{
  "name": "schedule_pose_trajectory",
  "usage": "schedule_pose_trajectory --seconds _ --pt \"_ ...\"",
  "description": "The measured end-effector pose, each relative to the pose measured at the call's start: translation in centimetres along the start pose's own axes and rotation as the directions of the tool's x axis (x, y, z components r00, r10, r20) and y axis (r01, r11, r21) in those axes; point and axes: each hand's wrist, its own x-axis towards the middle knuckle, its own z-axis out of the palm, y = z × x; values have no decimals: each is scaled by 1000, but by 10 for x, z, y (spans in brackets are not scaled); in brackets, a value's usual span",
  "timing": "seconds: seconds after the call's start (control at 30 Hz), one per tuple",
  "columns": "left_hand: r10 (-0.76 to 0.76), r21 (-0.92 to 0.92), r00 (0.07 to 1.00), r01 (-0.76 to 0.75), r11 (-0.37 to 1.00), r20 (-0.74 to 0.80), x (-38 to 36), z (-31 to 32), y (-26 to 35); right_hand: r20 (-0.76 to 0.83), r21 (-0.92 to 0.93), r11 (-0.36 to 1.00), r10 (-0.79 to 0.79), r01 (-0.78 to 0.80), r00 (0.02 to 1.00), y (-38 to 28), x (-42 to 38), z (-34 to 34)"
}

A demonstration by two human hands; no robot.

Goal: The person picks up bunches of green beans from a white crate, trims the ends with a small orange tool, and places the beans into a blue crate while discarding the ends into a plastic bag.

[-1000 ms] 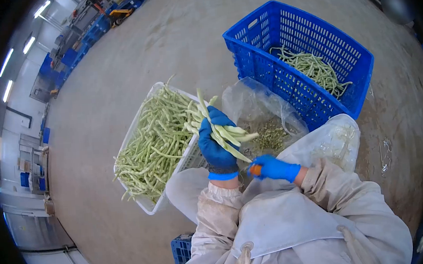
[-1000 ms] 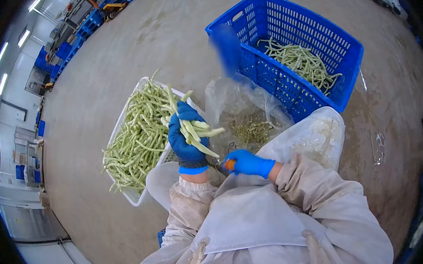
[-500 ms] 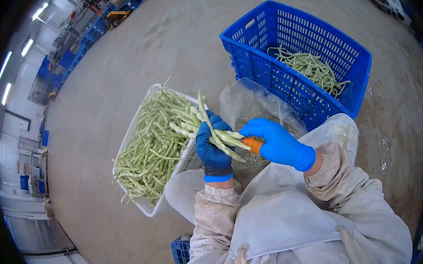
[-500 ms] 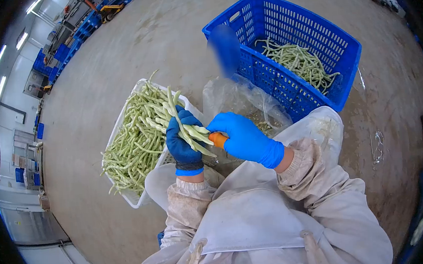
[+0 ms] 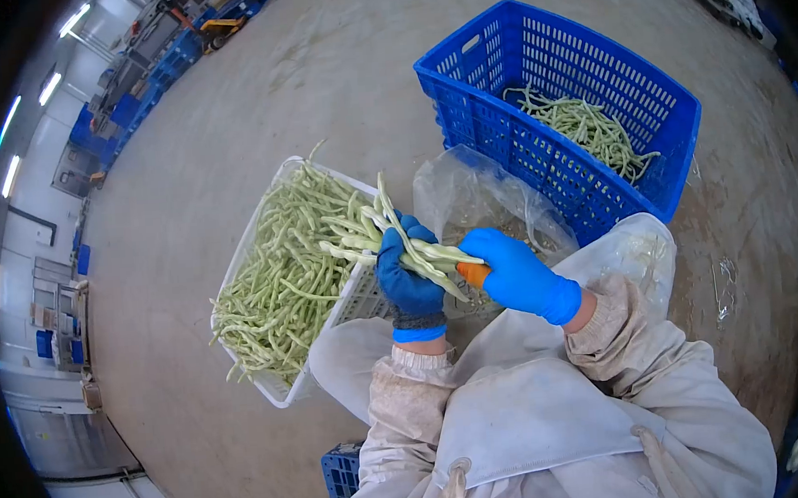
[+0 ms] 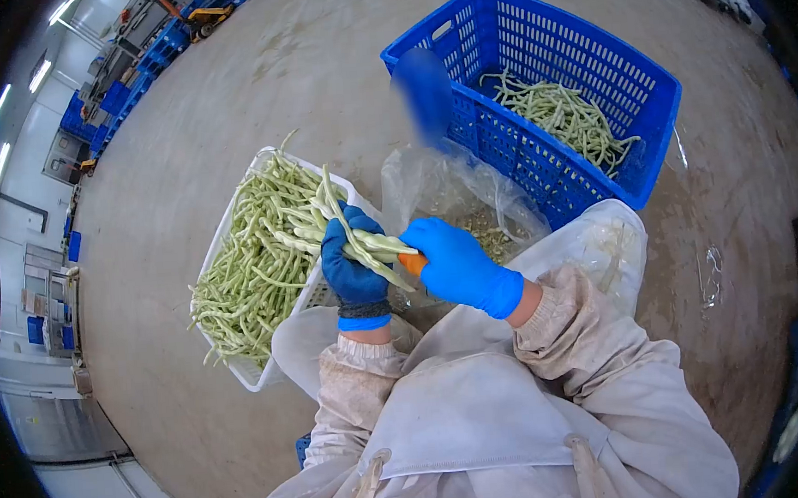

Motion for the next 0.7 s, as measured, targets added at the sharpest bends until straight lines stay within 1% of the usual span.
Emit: schedule_pose_trajectory --seconds 0.07,0.1,0.17,0.2,0.27,0.3,0.33,0.37,0.4,0.43,0.47,0.5,0.53,0.57,0.6,0.63,0.67,0.7 --pt "-54 -87 993 63 994 105 2 -6 0 120 25 992 119 -123 986 0 0 -8" --pt "-54 -87 993 64 994 103 1 -6 0 121 25 992 120 -124 985 0 0 -8" --pt "-49 14 998 49 999 31 0 -5 -2 62 -78 994 80 -76 995 0 2 -10" --pt "-49 13 998 49 999 32 0 -6 -3 61 -79 994 80 -75 995 -2 2 -10" --pt "15 128 1000 -17 992 15 0 -5 -5 -42 -187 982 32 -40 999 -5 2 -8" --pt "14 128 1000 -16 992 16 0 -3 -4 -43 -187 981 32 -40 999 0 3 -8" --pt "-6 115 999 2 993 33 -1 -2 -2 18 69 982 177 -177 984 10 4 -8" --pt "-26 103 999 21 994 47 -3 2 0 115 311 895 298 -319 948 11 6 -9" --pt "-24 104 999 19 994 44 -4 7 0 118 312 895 297 -320 947 9 5 -8" --pt "-38 72 998 34 997 46 -4 12 0 -6 47 989 139 -138 990 5 5 -8" --pt "-54 39 997 52 998 49 -4 14 -2 -83 -241 970 -52 31 995 1 4 -7" --pt "-58 38 997 56 998 51 -4 10 -4 -86 -243 970 -51 28 995 10 3 -3" --pt "-85 -10 994 86 996 68 -3 0 -7 -101 -63 996 49 -56 994 29 2 3" --pt "-108 -57 991 113 992 85 -3 -3 -9 -96 122 983 148 -136 984 33 6 5" --pt "-105 -57 991 110 992 88 -2 -7 -8 -97 121 984 143 -131 985 35 6 7" --pt "-162 -120 984 171 978 81 -3 -12 -7 -68 261 943 234 -209 970 37 4 10" --pt "-223 -182 972 232 956 71 -6 -11 -6 -24 394 872 325 -290 945 36 1 12" --pt "-224 -242 972 233 942 64 -8 -10 -6 -26 396 870 329 -292 944 40 -1 13"
